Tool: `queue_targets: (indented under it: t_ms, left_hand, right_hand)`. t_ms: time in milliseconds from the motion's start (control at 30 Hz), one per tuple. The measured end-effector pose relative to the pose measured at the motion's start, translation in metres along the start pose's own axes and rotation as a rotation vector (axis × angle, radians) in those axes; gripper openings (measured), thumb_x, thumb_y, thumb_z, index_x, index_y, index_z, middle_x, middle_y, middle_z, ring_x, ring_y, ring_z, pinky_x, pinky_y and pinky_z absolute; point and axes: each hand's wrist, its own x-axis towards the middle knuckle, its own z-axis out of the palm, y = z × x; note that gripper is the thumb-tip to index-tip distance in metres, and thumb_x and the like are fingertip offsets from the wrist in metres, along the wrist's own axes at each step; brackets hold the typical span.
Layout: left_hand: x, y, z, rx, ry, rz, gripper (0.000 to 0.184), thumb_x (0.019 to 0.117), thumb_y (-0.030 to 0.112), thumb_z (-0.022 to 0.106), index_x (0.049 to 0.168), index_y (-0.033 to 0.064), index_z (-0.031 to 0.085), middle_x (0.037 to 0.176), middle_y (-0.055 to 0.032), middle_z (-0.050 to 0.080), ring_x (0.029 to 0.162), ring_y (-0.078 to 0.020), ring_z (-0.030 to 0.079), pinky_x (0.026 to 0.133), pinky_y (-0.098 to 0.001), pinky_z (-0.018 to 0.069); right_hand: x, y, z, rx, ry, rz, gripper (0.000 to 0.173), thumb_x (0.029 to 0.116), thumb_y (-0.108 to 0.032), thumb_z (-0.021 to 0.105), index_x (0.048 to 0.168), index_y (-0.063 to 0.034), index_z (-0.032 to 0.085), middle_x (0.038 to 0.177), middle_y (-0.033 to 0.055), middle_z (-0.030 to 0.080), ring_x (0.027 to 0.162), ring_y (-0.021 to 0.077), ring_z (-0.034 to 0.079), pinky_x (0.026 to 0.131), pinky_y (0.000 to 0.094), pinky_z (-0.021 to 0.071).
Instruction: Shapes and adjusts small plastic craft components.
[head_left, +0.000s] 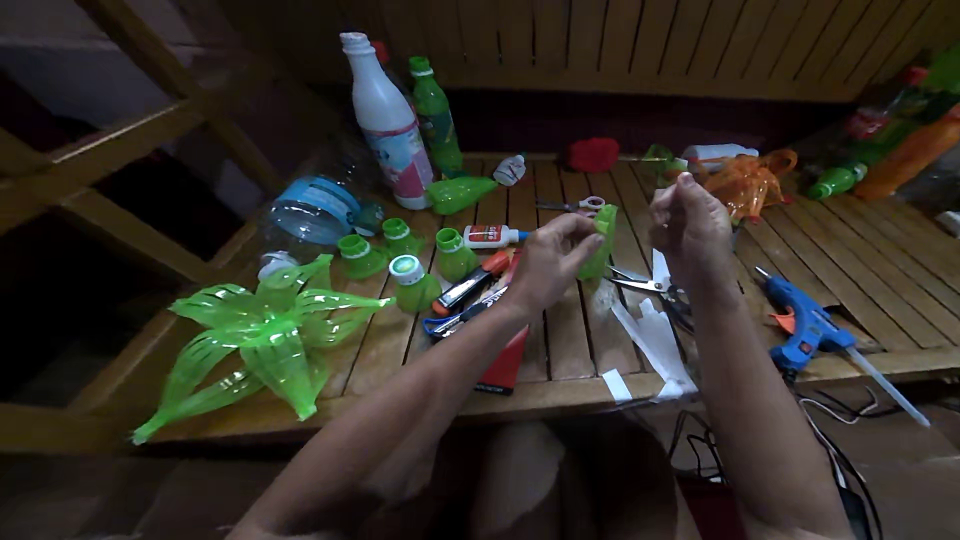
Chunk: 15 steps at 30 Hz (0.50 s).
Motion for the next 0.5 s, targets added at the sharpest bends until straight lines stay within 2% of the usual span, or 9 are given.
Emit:
queue_targets:
  t_ms: [33,100,167,200,267,367,500]
  left_hand:
    - [0.001,0.0,-0.003,-0.002,-0.009,-0.02,0.017,0.1017,0.013,0.063,0.11,-0.001,0.067,0.104,-0.0089,0.068,0.089,-0.0089,0.066,0.081,-0.0252,0.055]
    - [0.004,0.002,-0.009,-0.014,-0.004,-0.049,0.016,0.1021,0.013,0.062,0.11,-0.001,0.066,0.103,-0.0073,0.067,0.087,-0.006,0.065,0.079,-0.022,0.055]
    - [0.008,0.001,-0.015,-0.057,0.007,-0.081,0.016,0.1014,0.012,0.063,0.11,-0.0007,0.066,0.1,-0.0047,0.068,0.083,-0.0023,0.064,0.076,-0.0187,0.0543]
    - [0.01,0.0,-0.018,-0.087,0.009,-0.098,0.015,0.101,0.012,0.063,0.11,-0.0003,0.066,0.099,-0.0039,0.068,0.082,-0.0021,0.064,0.076,-0.0189,0.0548]
    - [0.012,-0.002,-0.021,-0.134,0.01,-0.127,0.014,0.1006,0.011,0.064,0.109,0.0009,0.066,0.098,-0.0027,0.069,0.083,-0.0024,0.065,0.076,-0.0197,0.0558]
    - [0.012,0.0,-0.025,-0.168,0.016,-0.161,0.013,0.1008,0.011,0.063,0.109,0.0017,0.066,0.097,-0.0015,0.069,0.082,-0.0026,0.065,0.076,-0.0201,0.0557]
    - [0.012,0.002,-0.027,-0.201,0.02,-0.189,0.012,0.1005,0.01,0.063,0.108,0.0019,0.066,0.097,-0.0024,0.072,0.084,-0.0039,0.067,0.077,-0.0216,0.0564]
  right_hand:
    - [-0.001,0.0,0.0,-0.047,0.011,-0.006,0.04,0.1113,-0.021,0.031,0.085,-0.0154,0.061,0.066,-0.0118,0.057,0.049,-0.0034,0.046,0.046,0.0129,0.0391]
    - [-0.003,0.002,0.002,-0.216,0.004,-0.058,0.026,0.1085,-0.014,0.038,0.098,-0.0087,0.061,0.07,-0.0115,0.054,0.053,-0.0045,0.046,0.049,0.0129,0.0407]
    - [-0.004,0.006,0.004,-0.395,-0.004,-0.13,0.019,0.1045,-0.011,0.047,0.109,-0.0015,0.063,0.081,-0.0077,0.058,0.061,-0.0051,0.049,0.057,0.0137,0.0451]
    - [-0.004,0.007,0.004,-0.457,-0.013,-0.159,0.019,0.104,-0.011,0.05,0.112,0.0001,0.063,0.088,-0.0048,0.062,0.067,-0.0054,0.052,0.062,0.0139,0.0467]
    - [-0.005,0.009,0.004,-0.528,-0.028,-0.197,0.02,0.1032,-0.012,0.053,0.113,0.0011,0.065,0.095,-0.0007,0.065,0.076,-0.005,0.058,0.069,0.0136,0.0503]
    - [-0.005,0.013,0.003,-0.571,-0.072,-0.231,0.021,0.1009,-0.012,0.056,0.115,0.001,0.066,0.098,0.003,0.064,0.079,-0.0024,0.058,0.07,0.014,0.0498]
    - [-0.006,0.016,0.005,-0.672,-0.136,-0.238,0.027,0.0997,-0.013,0.059,0.122,0.0004,0.065,0.105,0.0111,0.063,0.083,0.0072,0.06,0.07,0.0194,0.0502]
